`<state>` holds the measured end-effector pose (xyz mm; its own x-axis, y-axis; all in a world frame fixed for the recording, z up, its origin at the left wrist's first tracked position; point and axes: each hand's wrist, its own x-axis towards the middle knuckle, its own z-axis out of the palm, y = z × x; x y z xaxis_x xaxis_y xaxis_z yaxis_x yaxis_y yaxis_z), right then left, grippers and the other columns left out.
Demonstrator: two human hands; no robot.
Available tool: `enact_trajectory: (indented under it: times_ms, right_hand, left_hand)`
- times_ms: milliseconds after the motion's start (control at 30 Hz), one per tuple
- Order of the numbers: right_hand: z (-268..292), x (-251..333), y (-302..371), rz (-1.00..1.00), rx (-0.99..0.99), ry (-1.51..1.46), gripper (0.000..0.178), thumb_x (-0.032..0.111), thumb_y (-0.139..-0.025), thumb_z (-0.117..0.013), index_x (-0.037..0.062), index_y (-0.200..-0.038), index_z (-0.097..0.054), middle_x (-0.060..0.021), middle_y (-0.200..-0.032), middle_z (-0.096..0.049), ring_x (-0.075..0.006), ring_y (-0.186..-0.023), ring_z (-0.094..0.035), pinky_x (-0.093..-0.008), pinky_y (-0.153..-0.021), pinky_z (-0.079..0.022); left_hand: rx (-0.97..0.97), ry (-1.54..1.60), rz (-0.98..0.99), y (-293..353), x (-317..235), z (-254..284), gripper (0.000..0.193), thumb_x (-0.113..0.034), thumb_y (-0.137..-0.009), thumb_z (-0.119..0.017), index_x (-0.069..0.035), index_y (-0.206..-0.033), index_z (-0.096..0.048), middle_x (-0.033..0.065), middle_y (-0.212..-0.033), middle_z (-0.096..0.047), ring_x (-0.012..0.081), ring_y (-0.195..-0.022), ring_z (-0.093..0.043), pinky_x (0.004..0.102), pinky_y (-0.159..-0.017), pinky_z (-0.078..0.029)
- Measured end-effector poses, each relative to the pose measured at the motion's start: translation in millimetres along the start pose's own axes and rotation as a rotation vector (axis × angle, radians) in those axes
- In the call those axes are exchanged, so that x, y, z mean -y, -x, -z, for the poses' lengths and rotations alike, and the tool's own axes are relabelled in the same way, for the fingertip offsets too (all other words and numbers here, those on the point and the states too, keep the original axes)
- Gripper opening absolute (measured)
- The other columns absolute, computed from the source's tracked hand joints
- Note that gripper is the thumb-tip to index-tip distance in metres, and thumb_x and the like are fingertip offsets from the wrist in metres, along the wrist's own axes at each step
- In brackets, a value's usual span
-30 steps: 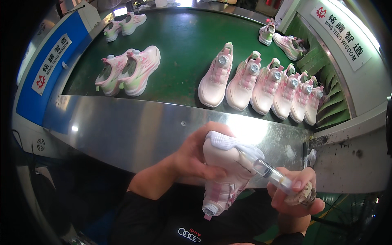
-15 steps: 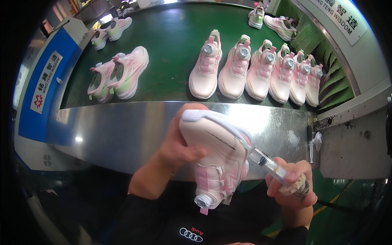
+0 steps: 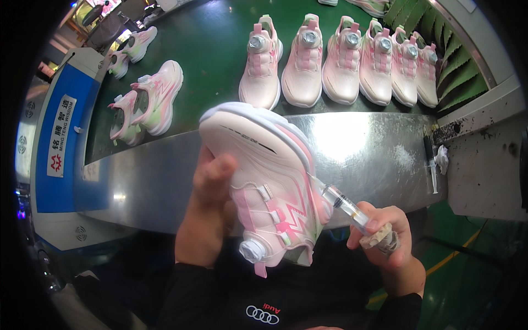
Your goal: The person repeatedly picks up shoes from a conveyor belt, applies liquid along the shoe sole edges using a syringe, and places the shoes onto the conveyor belt.
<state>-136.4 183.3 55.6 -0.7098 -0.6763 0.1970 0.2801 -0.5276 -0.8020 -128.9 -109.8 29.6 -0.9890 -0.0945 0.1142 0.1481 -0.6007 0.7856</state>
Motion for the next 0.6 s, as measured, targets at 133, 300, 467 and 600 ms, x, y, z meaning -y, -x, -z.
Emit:
enact_trajectory:
  times_ms: [133, 300, 467, 600]
  right_hand:
    - [1, -5, 10, -0.037, -0.039, -0.003, 0.061, 0.040, -0.073, -0.075, -0.0036, -0.111, -0.055, -0.0125, -0.088, -0.054, -0.0217, -0.081, -0.058, -0.0304, -0.074, -0.048]
    - [5, -8, 27, -0.083, -0.053, 0.018, 0.059, 0.039, -0.074, -0.075, -0.0029, -0.111, -0.056, -0.0126, -0.089, -0.058, -0.0173, -0.080, -0.055, -0.0262, -0.072, -0.043]
    - [12, -11, 44, -0.072, -0.015, 0.112, 0.056, 0.040, -0.074, -0.074, -0.0010, -0.109, -0.059, -0.0114, -0.088, -0.066, -0.0132, -0.073, -0.047, -0.0254, -0.066, -0.036]
    - [18, -17, 55, -0.041, -0.004, 0.146, 0.055, 0.041, -0.073, -0.074, -0.0009, -0.106, -0.060, -0.0103, -0.086, -0.067, -0.0139, -0.071, -0.048, -0.0265, -0.064, -0.035]
  left_hand:
    - [-0.109, 0.023, 0.029, 3, 8, 9, 0.064, -0.027, -0.075, -0.060, 0.004, -0.127, -0.040, 0.0171, -0.114, -0.056, 0.0261, -0.100, -0.059, 0.0355, -0.087, -0.048]
    - [-0.049, 0.113, 0.097, -6, 2, 3, 0.063, -0.032, -0.079, -0.060, 0.006, -0.125, -0.041, 0.0201, -0.113, -0.057, 0.0281, -0.098, -0.060, 0.0378, -0.083, -0.051]
    - [-0.032, 0.274, 0.143, -9, 6, 7, 0.060, -0.035, -0.083, -0.057, 0.007, -0.124, -0.042, 0.0214, -0.114, -0.057, 0.0292, -0.100, -0.059, 0.0394, -0.086, -0.049]
    - [-0.070, 0.313, 0.173, -13, 8, 5, 0.059, -0.038, -0.085, -0.055, 0.004, -0.124, -0.043, 0.0195, -0.114, -0.057, 0.0283, -0.100, -0.059, 0.0397, -0.087, -0.049]
